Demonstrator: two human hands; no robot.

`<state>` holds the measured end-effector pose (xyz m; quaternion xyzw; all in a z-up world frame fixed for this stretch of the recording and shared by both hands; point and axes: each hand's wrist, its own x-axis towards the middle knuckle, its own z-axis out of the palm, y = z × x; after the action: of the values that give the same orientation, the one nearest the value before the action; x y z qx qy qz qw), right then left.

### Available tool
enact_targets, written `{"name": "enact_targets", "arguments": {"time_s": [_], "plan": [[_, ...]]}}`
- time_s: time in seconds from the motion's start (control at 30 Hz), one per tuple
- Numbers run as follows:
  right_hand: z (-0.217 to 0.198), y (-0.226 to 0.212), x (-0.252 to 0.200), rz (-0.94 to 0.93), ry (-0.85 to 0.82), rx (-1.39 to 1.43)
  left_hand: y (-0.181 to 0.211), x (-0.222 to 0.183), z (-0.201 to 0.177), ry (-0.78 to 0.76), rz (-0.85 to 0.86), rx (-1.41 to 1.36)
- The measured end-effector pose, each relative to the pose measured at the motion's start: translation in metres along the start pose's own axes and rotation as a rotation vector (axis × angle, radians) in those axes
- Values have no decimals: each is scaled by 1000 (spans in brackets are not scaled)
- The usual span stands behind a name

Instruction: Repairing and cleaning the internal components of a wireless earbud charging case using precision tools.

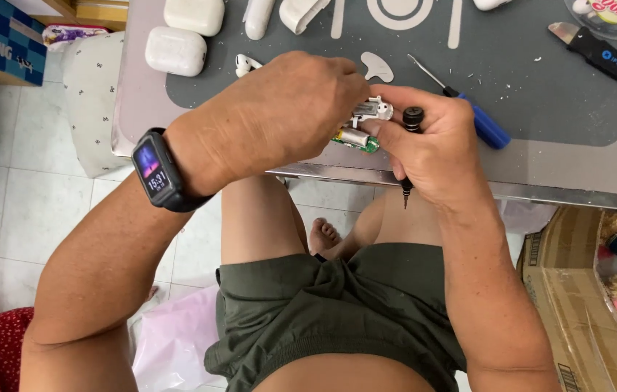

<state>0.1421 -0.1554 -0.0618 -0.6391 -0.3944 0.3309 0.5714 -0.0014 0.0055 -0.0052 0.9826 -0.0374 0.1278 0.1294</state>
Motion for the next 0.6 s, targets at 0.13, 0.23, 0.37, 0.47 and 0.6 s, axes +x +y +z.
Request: {"name": "enact_targets", "arguments": {"time_s": [0.13,0.23,0.37,0.47,0.6], "plan": [[0,-3,3,28,-7,-3,-5,3,1,-58,-25,-5],[0,-3,5,31,-13,4,-8,5,1,-59,-32,-81],[0,-5,7,69,-10,49,-11,3,-1,10,-10,-107],[-1,-4,7,74,-27,99,-18,0,-5,84,40,-141],[-2,1,8,114,-5,154,-25,-5,-12,140,45,-206]]}}
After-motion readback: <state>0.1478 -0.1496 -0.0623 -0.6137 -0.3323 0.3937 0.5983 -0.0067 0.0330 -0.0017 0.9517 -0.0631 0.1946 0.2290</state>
